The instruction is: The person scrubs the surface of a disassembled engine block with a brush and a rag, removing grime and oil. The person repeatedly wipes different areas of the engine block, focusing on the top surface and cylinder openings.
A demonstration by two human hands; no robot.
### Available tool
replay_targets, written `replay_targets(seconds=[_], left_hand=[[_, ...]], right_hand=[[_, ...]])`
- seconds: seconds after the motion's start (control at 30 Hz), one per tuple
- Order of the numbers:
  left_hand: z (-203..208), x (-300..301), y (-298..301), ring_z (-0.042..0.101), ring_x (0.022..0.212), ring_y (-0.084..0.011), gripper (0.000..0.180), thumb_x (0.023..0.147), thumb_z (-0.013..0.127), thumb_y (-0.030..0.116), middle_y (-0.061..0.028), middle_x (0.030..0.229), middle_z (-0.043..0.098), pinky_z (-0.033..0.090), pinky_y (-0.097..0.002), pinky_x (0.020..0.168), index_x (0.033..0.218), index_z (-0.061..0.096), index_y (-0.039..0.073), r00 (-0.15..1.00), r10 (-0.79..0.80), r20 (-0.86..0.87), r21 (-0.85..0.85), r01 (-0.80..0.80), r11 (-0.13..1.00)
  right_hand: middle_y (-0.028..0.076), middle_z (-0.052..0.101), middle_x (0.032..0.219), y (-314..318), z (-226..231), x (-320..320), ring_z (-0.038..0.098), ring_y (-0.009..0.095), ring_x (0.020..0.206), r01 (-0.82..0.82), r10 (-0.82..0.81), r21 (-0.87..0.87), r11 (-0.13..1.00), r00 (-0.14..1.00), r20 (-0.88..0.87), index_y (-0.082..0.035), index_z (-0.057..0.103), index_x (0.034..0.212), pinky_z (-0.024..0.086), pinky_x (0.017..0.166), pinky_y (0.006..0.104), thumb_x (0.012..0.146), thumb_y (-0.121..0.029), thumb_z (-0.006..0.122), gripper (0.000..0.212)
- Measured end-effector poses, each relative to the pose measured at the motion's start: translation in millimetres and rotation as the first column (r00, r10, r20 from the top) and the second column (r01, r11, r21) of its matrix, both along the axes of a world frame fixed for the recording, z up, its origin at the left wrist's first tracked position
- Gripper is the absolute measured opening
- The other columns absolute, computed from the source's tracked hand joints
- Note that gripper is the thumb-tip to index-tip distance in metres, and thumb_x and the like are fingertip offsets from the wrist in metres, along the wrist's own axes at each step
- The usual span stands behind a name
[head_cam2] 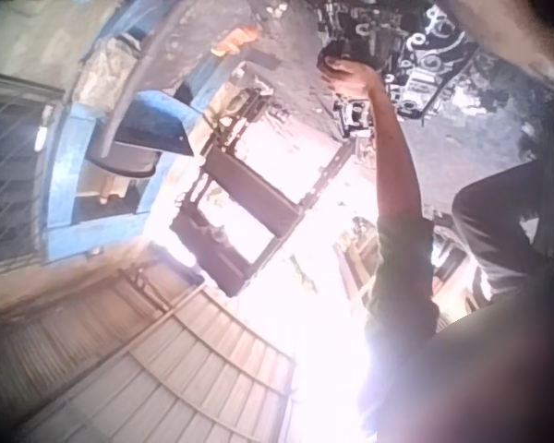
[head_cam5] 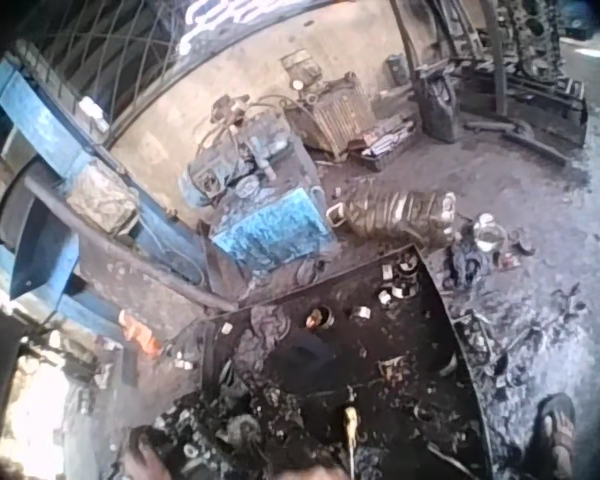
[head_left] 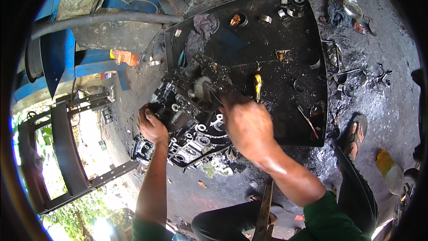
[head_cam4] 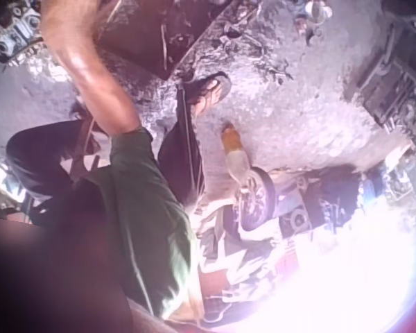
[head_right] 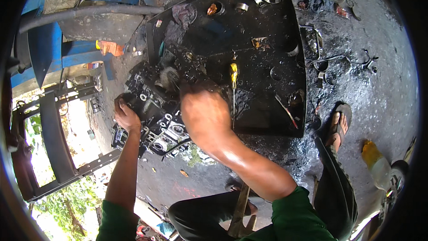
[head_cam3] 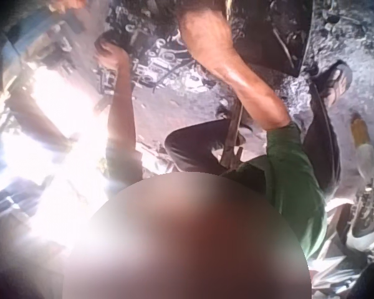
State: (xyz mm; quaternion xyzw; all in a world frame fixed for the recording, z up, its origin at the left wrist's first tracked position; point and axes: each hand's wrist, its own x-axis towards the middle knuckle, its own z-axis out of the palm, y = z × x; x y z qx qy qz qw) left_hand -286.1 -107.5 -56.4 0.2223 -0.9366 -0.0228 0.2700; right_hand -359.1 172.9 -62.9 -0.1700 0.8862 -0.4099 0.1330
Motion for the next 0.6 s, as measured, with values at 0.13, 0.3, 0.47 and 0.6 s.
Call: replay_targets(seconds=[0.13, 0.3, 0.47, 0.6], left_hand=[[0, 1, -1, 0.063, 0.091, -0.0406, 0.041, 0.094, 0.041, 0.032, -0.0209, 0.099, 0.067, 0.047, -0.0473, 0.08, 0.105, 0.066, 0.003, 0.998, 0.057, 0.027, 0.05, -0.059, 0.997], [1, -3, -1, 0.063, 0.089, -0.041, 0.04, 0.094, 0.041, 0.033, -0.0208, 0.099, 0.067, 0.047, -0.0475, 0.079, 0.105, 0.066, 0.003, 0.996, 0.086, 0.036, 0.008, -0.086, 0.996], [1, -3, 1, 0.063, 0.087, -0.0408, 0.04, 0.095, 0.041, 0.033, -0.021, 0.097, 0.067, 0.047, -0.0476, 0.077, 0.106, 0.066, 0.004, 0.997, 0.064, 0.03, 0.011, -0.065, 0.998], [1, -1, 1, 0.063, 0.086, -0.0417, 0.038, 0.095, 0.041, 0.032, -0.0206, 0.096, 0.067, 0.047, -0.0486, 0.075, 0.106, 0.066, 0.006, 0.998, 0.062, 0.012, -0.009, -0.062, 0.998]], right_hand=[[0.014, 0.063, 0.063, -16, -10, -19, 0.066, 0.03, 0.061, 0.001, -0.028, -0.168, 0.986, 0.987, -0.157, -0.003, 0.069, 0.097, 0.054, 0.059, 0.0408, 0.083, -0.009, 0.056, 0.02], [0.016, 0.067, 0.078, -16, -14, -30, 0.068, 0.028, 0.064, -0.139, 0.134, -0.014, 0.99, 0.972, -0.195, -0.005, 0.062, 0.12, 0.055, 0.056, 0.0399, 0.086, -0.01, 0.056, 0.035], [0.013, 0.066, 0.081, -2, -2, -14, 0.068, 0.03, 0.072, -0.017, 0.008, -0.058, 0.998, 0.987, -0.163, -0.013, 0.063, 0.122, 0.055, 0.062, 0.04, 0.088, -0.018, 0.06, 0.034], [0.015, 0.068, 0.085, 4, -3, -6, 0.067, 0.032, 0.077, -0.01, -0.016, -0.236, 0.972, 0.994, -0.109, -0.01, 0.068, 0.112, 0.055, 0.067, 0.0416, 0.087, -0.023, 0.065, 0.029]])
